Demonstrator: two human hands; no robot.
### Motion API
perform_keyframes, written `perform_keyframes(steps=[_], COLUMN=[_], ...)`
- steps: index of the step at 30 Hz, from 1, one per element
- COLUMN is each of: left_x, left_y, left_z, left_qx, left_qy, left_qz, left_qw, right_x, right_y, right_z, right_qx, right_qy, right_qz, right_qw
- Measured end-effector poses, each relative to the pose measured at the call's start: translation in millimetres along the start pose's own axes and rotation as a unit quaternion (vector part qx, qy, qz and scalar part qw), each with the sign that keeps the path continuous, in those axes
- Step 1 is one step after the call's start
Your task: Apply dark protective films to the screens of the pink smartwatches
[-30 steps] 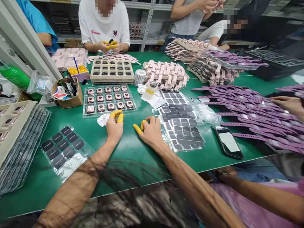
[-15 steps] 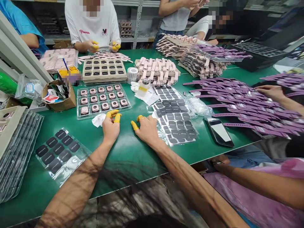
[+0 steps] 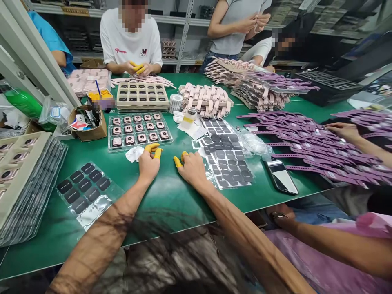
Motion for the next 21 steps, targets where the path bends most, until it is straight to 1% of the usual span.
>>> perform_keyframes(steps=[4,14,21], left_x=[-0.9,0.9,1.2], left_y=[0.3,1.2,1.1], left_z=[-2.0,-4.8,-3.7], left_qx=[-0.002,-0.007,-0.004], left_qy=[-0.007,0.007,0.003], left_qz=[-0.004,-0.016,-0.027], left_qw=[1.000,1.000,1.000], right_x=[-2.1,-2.5,-2.7], right_y=[-0.7,-0.6,-2.6], right_z=[0.6,5.1,4.1], right_qx=[-0.006,0.007,0.004], right_qy=[0.000,0.014,0.052], right_qz=[0.016,-0.005,0.018], right_qw=[1.000,1.000,0.998])
Point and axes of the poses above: each hand's wrist, its own y-axis towards the middle knuckle, its own x-axis out of the palm, z = x × y, the point moved 4 cm from there along y, towards the middle knuckle, and after that the axes turned 1 degree about -x, right-handed, at the moved point
